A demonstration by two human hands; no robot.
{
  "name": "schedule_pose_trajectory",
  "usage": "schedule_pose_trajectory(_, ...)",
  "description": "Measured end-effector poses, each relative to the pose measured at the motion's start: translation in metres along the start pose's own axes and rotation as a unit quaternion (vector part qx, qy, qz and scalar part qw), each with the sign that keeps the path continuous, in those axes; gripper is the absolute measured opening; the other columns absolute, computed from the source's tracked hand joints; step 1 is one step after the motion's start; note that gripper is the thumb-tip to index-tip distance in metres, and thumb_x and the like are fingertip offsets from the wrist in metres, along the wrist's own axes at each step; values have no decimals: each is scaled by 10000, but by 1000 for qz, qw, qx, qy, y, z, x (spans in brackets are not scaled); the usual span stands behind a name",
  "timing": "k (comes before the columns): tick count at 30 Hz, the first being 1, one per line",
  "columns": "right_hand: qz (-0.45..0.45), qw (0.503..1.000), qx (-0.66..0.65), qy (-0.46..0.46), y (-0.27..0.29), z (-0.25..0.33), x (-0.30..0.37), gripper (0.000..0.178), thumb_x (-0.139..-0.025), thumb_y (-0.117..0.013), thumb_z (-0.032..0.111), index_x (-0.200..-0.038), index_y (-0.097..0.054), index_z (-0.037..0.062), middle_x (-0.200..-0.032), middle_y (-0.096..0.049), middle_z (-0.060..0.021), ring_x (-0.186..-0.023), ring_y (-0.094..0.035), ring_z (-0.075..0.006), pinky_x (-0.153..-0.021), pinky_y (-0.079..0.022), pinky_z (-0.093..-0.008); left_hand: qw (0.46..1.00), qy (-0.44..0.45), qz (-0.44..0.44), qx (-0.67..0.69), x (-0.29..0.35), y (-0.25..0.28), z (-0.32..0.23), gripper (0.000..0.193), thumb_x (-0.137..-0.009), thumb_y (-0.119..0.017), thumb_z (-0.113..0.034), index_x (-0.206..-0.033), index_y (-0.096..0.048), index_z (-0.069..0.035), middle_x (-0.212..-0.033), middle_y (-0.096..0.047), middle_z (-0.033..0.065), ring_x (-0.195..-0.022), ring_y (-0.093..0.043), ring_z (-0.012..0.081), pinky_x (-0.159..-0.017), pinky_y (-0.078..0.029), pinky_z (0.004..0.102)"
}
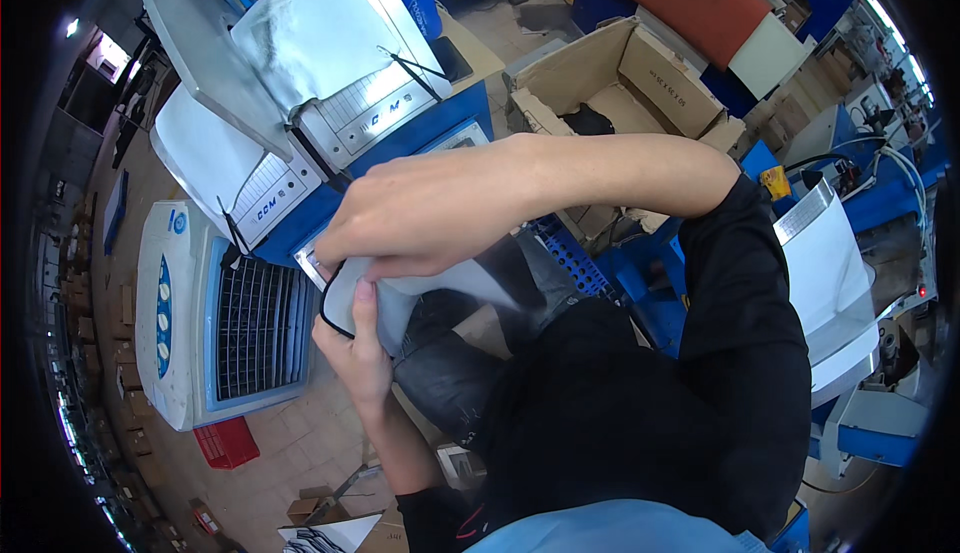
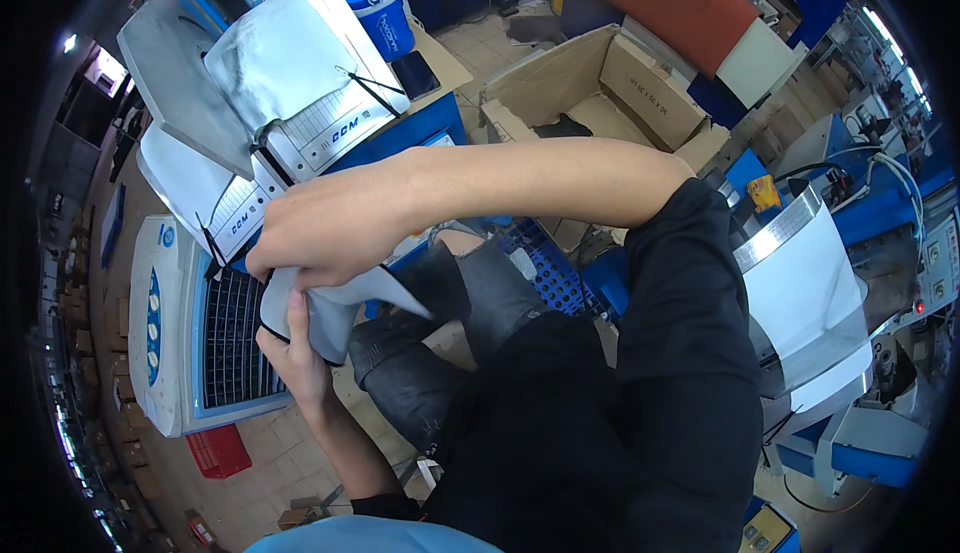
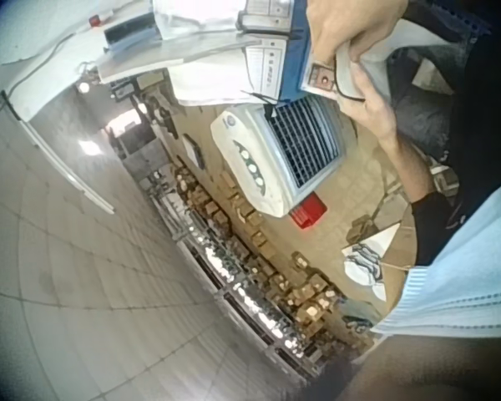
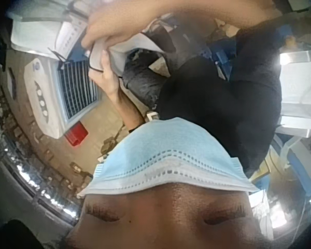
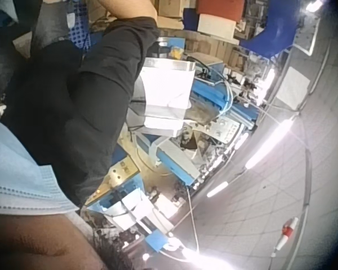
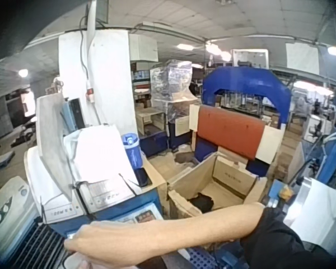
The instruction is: Operator uses a heat molding machine to shape the heels and components of shoe uppers.
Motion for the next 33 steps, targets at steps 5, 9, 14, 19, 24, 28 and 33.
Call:
schedule_pose_trajectory(5,-117,990,-2,80,5,-18,-1,207,-810,-598,73,-984,-603,-40,-897,-648,-180,-859,-626,-327,-786,-486,-401,999,31,-11,36,7,-3,1,291,-856,-644,-143,-1017,-598,95,-935,-633,100,-830,-575,141,-783,-445,274)
schedule_pose_trajectory(9,-195,976,-42,93,13,-18,-3,186,-837,-589,91,-973,-615,-33,-898,-655,-168,-838,-633,-312,-756,-491,-372,993,85,41,72,25,27,40,516,-823,-669,-206,-1209,-463,69,-1134,-550,159,-1023,-549,228,-919,-411,356)
schedule_pose_trajectory(14,-364,918,-102,118,9,-17,-11,192,-852,-600,135,-967,-620,-17,-899,-659,-145,-825,-650,-248,-745,-494,-314,894,-56,128,426,38,50,68,783,-834,-611,-435,-1410,-256,-42,-1378,-377,151,-1303,-319,332,-1058,-278,524)
schedule_pose_trajectory(19,-402,906,-110,70,-8,-27,-18,231,-844,-618,116,-1010,-559,-32,-892,-652,-158,-829,-650,-231,-751,-503,-302,959,36,-75,272,50,56,70,527,-884,-599,-174,-1337,-369,-37,-1307,-448,137,-1184,-457,253,-964,-409,471)
schedule_pose_trajectory(24,-274,949,-154,30,-17,-20,-11,238,-838,-614,96,-1012,-514,-32,-754,-634,-121,-677,-638,-220,-627,-491,-311,942,22,-250,224,31,84,48,421,-921,-538,-207,-1256,-421,21,-1197,-514,191,-1086,-545,253,-900,-484,356)
schedule_pose_trajectory(28,-42,994,-100,-19,-34,-20,2,426,-826,-640,173,-1156,-471,-36,-709,-621,-128,-683,-634,-316,-653,-489,-397,959,71,-244,129,30,107,34,564,-942,-469,-341,-1345,-322,25,-1215,-495,213,-1105,-542,277,-916,-483,389)
schedule_pose_trajectory(33,-24,997,37,-56,-31,-7,11,579,-787,-685,235,-1231,-438,-40,-948,-610,-199,-870,-608,-366,-758,-486,-416,984,77,-143,77,30,118,-7,449,-917,-526,-227,-1248,-401,50,-1089,-570,207,-940,-628,255,-767,-548,364)
Point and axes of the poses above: each hand's wrist, its own x-axis away from the middle knuckle, its own y-axis out of the back of the hand, z = x × y, the point moved 1 cm from there along -x, towards the middle knuckle
